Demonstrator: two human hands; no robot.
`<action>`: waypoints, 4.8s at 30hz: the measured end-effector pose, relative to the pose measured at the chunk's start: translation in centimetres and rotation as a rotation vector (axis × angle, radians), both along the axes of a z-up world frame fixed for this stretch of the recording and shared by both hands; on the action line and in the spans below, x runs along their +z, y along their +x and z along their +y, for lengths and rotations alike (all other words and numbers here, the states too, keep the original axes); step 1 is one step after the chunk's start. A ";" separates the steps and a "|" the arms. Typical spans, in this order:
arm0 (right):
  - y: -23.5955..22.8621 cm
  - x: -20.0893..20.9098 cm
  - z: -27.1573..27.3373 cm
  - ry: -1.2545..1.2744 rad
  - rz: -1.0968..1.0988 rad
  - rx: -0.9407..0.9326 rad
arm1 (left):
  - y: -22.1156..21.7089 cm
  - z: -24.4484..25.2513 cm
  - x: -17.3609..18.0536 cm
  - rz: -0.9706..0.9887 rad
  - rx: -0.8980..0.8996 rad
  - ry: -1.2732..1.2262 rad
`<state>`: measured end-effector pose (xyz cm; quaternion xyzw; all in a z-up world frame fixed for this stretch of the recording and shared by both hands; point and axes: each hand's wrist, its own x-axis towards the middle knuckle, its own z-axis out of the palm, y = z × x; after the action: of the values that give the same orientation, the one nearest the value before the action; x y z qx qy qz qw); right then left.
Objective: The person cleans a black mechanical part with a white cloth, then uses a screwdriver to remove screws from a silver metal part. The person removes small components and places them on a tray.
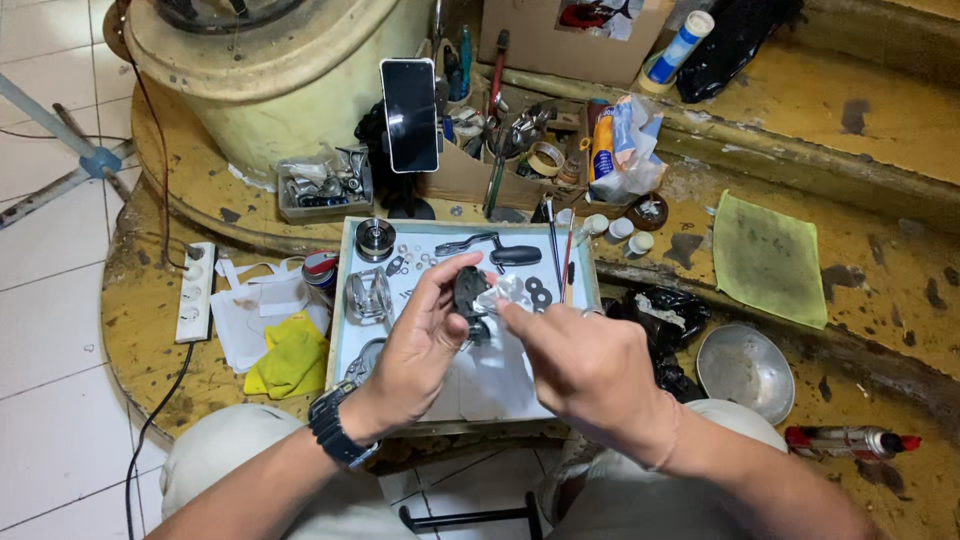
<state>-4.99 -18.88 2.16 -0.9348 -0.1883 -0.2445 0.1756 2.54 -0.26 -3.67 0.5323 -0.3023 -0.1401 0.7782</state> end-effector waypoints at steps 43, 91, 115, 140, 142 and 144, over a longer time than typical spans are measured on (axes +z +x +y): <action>1.6 -2.4 -2.5 -0.188 -0.258 0.118 | 0.3 1.0 1.4 0.140 -0.083 0.096; 3.1 -0.1 -2.6 -0.235 -0.358 0.411 | -0.5 0.3 2.5 0.890 -0.242 0.196; 1.0 -1.8 -1.8 0.498 0.579 0.027 | -0.2 1.6 3.0 -0.067 -0.048 0.431; -0.1 -1.8 -3.5 1.483 1.043 0.056 | 0.6 1.9 1.3 -0.204 0.083 -0.095; -0.3 -1.5 -3.6 1.363 0.940 0.080 | 0.0 1.5 0.5 0.240 -0.045 -0.300; -0.3 -0.4 -3.8 0.942 0.668 0.050 | -0.5 1.2 0.9 0.533 -0.139 -0.343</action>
<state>-5.32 -22.72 1.80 -0.7777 -0.0156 0.0106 0.6284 2.08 0.93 -2.78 0.3159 -0.1427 -0.2745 0.8969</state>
